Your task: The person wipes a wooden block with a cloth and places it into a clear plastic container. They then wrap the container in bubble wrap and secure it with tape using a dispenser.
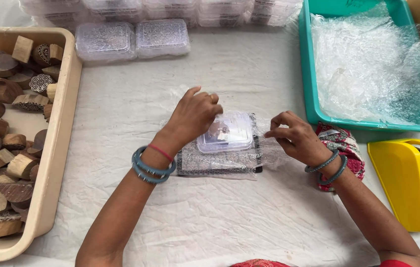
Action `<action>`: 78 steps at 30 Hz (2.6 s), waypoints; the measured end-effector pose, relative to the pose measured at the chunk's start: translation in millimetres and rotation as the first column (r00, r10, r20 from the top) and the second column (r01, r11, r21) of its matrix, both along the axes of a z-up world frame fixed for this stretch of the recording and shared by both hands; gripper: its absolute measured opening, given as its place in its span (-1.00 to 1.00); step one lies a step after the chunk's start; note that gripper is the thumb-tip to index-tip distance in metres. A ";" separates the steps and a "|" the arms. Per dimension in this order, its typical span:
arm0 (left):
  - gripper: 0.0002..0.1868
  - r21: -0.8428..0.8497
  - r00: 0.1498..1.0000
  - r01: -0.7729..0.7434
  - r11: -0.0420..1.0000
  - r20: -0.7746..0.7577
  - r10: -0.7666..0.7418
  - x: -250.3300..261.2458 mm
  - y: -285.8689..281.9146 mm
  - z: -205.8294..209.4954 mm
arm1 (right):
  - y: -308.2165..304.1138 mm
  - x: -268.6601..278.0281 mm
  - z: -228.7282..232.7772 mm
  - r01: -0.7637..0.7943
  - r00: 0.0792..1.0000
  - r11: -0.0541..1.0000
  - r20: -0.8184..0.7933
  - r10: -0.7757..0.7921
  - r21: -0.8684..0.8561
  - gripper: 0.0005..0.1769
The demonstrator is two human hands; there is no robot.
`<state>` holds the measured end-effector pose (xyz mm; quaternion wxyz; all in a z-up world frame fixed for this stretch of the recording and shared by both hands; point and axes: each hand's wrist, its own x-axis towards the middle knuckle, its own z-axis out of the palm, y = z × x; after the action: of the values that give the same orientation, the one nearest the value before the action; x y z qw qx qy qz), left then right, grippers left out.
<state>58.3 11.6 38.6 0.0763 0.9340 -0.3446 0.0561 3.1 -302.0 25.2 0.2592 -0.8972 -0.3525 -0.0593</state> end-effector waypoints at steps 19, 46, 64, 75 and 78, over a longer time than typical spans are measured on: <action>-0.66 -0.243 0.954 -0.004 0.970 0.291 0.077 -79.7 28.3 -47.3 | 76.1 -9.3 6.1 0.042 0.989 0.997 0.144 -0.032 -0.067 -0.62; -0.43 -0.193 0.993 -0.046 0.980 -0.114 0.024 -84.9 12.9 10.0 | 87.8 10.1 -0.8 0.068 0.985 0.984 -0.145 -0.093 -0.167 -0.78; 0.08 0.093 0.988 0.017 0.996 -0.154 -0.003 -54.7 -19.5 -37.7 | 68.3 -21.9 -34.5 -0.035 0.964 0.997 0.266 0.014 0.075 -0.83; 0.15 0.054 0.984 -0.002 0.999 -0.178 0.012 -53.7 -22.0 -43.1 | 29.9 -92.0 -4.5 -0.093 0.995 0.990 0.030 0.097 -0.108 -0.83; 0.13 -0.015 0.986 0.017 1.000 -0.168 -0.019 -57.2 -19.2 -40.8 | 36.6 -78.5 16.3 0.153 0.986 0.988 0.062 -0.155 0.023 -0.80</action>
<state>1.1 -7.5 -2.2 0.1117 0.9317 -0.3449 -0.0212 -75.3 -265.4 41.5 0.2506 -0.9171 -0.2896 -0.1107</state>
